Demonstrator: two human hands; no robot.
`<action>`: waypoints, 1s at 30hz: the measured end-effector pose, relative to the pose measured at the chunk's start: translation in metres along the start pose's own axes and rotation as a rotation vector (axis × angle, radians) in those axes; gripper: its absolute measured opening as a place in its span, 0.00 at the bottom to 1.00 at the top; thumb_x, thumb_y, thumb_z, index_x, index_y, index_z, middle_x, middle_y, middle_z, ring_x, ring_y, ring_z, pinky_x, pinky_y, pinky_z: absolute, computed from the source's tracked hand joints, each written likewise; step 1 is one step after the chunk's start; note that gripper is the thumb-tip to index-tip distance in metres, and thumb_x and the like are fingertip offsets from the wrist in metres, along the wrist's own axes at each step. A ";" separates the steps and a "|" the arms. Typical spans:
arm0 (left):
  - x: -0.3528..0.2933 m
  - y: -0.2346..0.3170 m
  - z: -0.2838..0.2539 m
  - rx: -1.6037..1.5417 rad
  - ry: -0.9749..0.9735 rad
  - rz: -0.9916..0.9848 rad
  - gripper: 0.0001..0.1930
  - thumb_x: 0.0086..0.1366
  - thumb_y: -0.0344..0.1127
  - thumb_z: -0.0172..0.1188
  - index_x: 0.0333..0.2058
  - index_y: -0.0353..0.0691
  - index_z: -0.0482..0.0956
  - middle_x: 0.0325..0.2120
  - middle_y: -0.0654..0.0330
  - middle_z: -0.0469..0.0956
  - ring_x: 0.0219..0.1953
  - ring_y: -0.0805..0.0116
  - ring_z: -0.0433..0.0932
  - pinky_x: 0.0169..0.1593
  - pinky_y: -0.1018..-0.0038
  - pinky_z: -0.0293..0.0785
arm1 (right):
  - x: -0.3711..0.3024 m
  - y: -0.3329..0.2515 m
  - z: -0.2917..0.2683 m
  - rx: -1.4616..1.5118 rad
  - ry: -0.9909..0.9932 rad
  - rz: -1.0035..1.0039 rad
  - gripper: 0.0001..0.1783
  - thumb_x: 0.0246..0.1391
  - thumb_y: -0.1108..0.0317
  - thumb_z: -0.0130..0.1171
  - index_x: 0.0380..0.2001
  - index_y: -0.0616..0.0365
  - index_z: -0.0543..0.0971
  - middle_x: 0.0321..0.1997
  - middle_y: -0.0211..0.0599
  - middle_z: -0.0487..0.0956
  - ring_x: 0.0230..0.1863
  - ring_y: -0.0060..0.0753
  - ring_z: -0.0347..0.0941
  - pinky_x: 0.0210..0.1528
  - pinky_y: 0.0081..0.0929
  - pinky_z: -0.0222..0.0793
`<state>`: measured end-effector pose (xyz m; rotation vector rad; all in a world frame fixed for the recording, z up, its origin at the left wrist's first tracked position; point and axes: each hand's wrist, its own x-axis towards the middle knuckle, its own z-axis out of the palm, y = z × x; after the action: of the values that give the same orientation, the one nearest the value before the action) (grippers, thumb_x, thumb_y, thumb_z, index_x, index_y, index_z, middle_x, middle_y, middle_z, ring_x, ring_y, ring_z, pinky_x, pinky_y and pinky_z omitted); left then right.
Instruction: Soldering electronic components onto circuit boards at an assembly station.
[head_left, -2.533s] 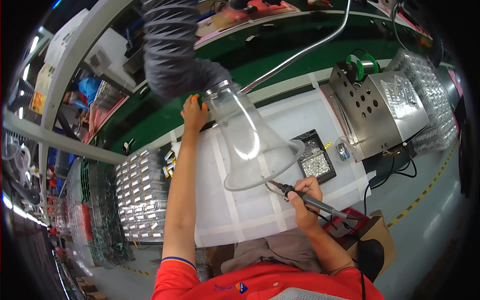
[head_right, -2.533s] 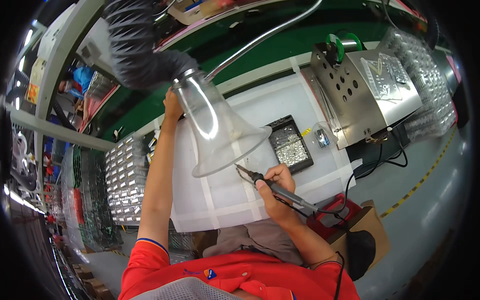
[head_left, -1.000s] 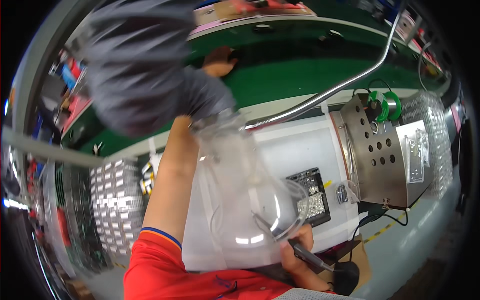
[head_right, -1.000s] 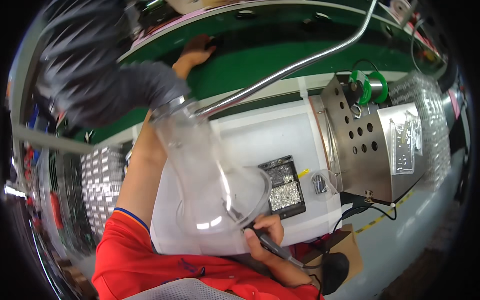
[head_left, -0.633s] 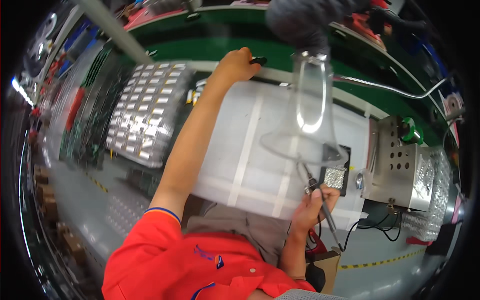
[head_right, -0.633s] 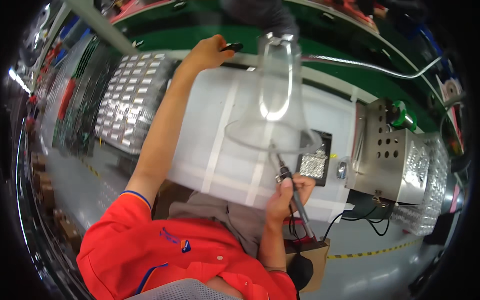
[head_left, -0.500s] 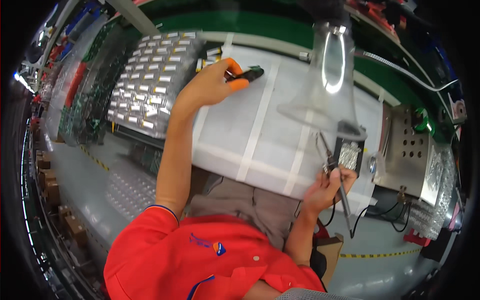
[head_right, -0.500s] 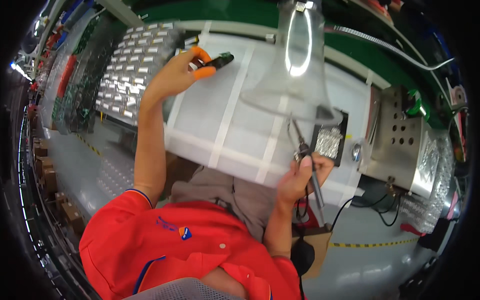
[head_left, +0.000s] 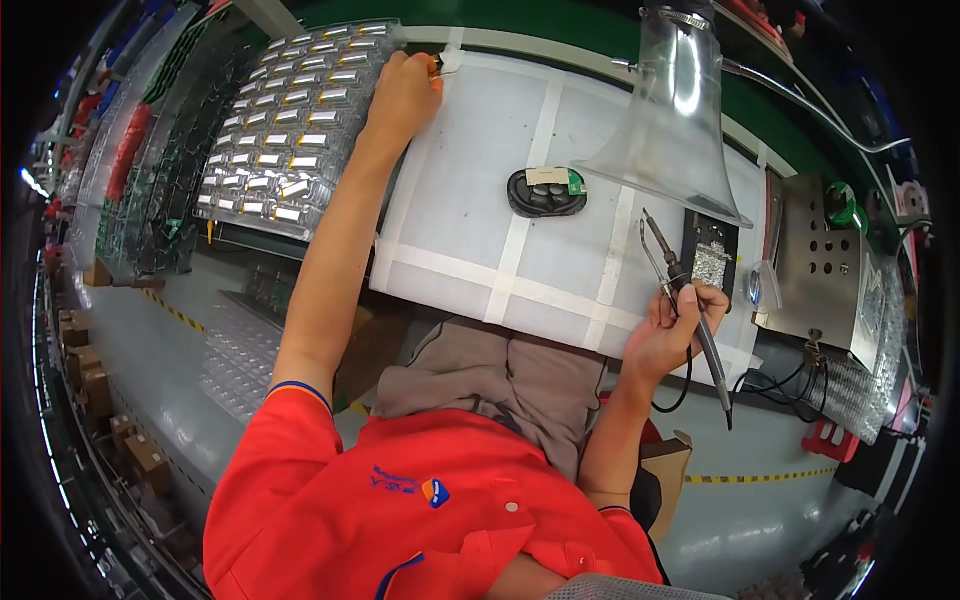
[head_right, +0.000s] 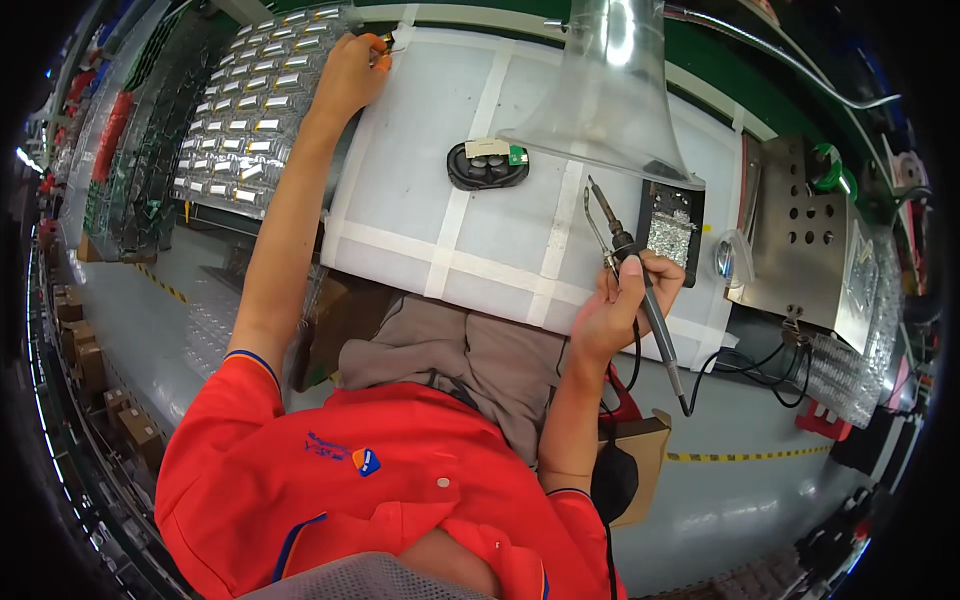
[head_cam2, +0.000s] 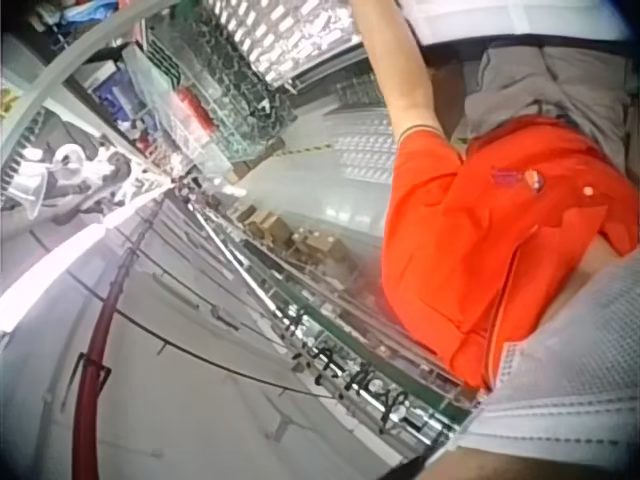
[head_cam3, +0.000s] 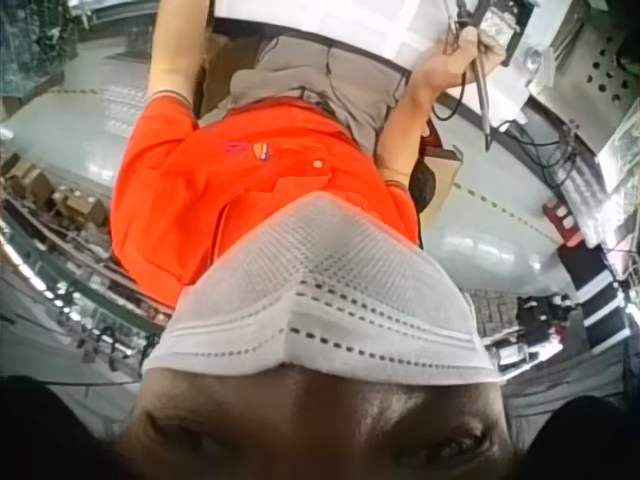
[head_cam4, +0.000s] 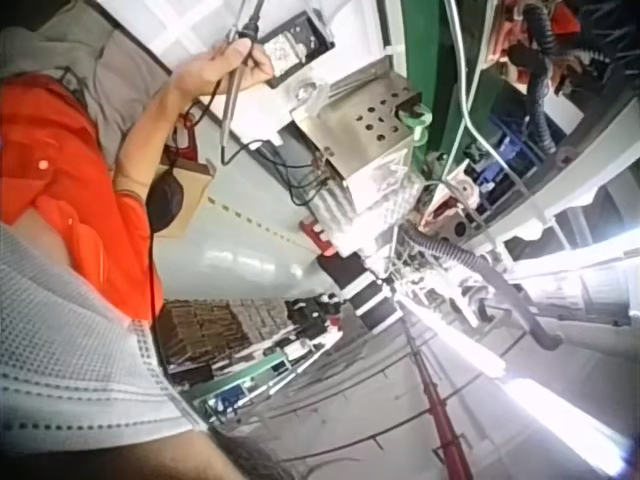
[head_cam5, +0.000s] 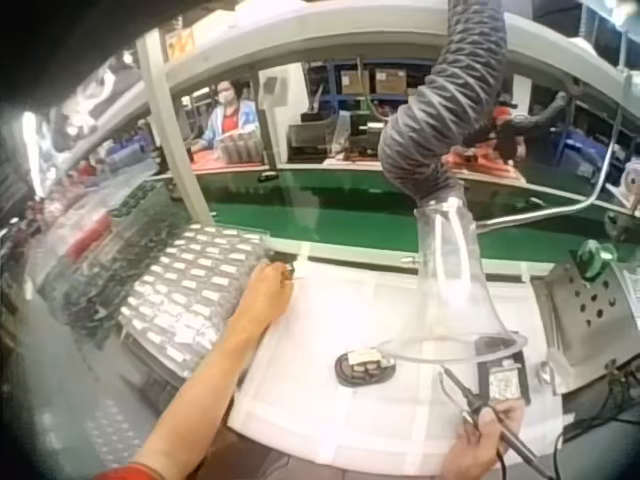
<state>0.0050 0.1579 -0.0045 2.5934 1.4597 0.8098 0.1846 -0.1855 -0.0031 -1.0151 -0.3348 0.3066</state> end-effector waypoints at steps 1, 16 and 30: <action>0.003 -0.004 0.002 0.001 0.082 0.060 0.10 0.60 0.31 0.62 0.41 0.36 0.82 0.37 0.49 0.79 0.41 0.54 0.80 0.44 0.65 0.76 | 0.001 0.001 -0.001 -0.005 0.002 -0.008 0.09 0.55 0.77 0.53 0.37 0.56 0.65 0.31 0.29 0.65 0.21 0.13 0.52 0.21 0.16 0.48; -0.098 0.090 -0.079 -1.024 -0.381 -0.220 0.11 0.62 0.23 0.64 0.43 0.25 0.78 0.33 0.57 0.80 0.33 0.73 0.79 0.39 0.79 0.75 | 0.006 0.005 0.022 -0.193 -0.273 -0.099 0.12 0.53 0.76 0.57 0.39 0.59 0.66 0.29 0.30 0.67 0.25 0.16 0.59 0.29 0.15 0.58; -0.145 0.130 -0.063 -1.014 -0.509 -0.081 0.07 0.57 0.25 0.67 0.35 0.34 0.82 0.26 0.62 0.79 0.21 0.78 0.69 0.27 0.80 0.66 | 0.004 0.008 0.019 -0.490 -0.581 -0.083 0.20 0.46 0.76 0.70 0.44 0.61 0.76 0.34 0.35 0.80 0.32 0.18 0.76 0.35 0.15 0.72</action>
<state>0.0174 -0.0438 0.0282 1.7493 0.7052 0.5780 0.1801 -0.1653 -0.0007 -1.3774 -1.0121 0.4552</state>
